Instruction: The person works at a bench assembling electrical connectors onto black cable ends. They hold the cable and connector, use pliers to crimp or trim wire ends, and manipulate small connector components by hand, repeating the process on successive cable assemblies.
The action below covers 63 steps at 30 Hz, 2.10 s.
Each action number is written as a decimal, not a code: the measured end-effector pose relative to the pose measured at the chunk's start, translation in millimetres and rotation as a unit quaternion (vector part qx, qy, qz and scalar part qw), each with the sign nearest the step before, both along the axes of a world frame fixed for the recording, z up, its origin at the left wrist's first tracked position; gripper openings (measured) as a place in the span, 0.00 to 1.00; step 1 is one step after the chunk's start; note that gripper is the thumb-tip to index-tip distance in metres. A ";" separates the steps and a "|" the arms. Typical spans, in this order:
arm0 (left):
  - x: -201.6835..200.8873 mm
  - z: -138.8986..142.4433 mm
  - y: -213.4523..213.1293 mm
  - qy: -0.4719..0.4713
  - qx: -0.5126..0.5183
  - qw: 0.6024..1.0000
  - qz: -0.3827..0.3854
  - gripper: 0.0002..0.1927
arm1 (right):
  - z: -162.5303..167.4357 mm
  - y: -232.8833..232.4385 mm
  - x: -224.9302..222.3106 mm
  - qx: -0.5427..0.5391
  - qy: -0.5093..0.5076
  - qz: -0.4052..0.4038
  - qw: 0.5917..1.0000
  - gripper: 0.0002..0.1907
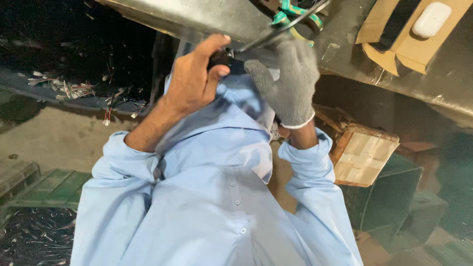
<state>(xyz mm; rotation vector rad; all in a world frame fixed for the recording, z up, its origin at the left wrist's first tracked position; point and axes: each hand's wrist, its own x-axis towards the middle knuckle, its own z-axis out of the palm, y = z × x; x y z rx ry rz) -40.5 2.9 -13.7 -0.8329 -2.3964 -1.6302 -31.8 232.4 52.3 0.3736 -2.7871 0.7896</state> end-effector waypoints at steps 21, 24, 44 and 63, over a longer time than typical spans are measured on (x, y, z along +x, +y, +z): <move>40.1 -4.0 -4.4 -0.266 0.022 0.963 -0.043 0.17 | -104.0 -20.6 31.2 -0.191 -0.186 0.073 0.961 0.18; 40.2 -2.3 -4.4 -0.339 0.056 0.938 -0.051 0.17 | -107.3 -5.3 16.9 -0.130 -0.190 0.135 0.964 0.18; 41.1 -28.0 6.3 0.056 -0.220 0.969 0.093 0.21 | -49.9 -37.1 40.6 -0.169 -0.431 -0.077 0.883 0.18; 28.8 -14.8 -11.2 -0.243 0.055 0.968 -0.037 0.21 | -90.6 -19.8 35.8 -0.190 -0.295 0.031 0.936 0.17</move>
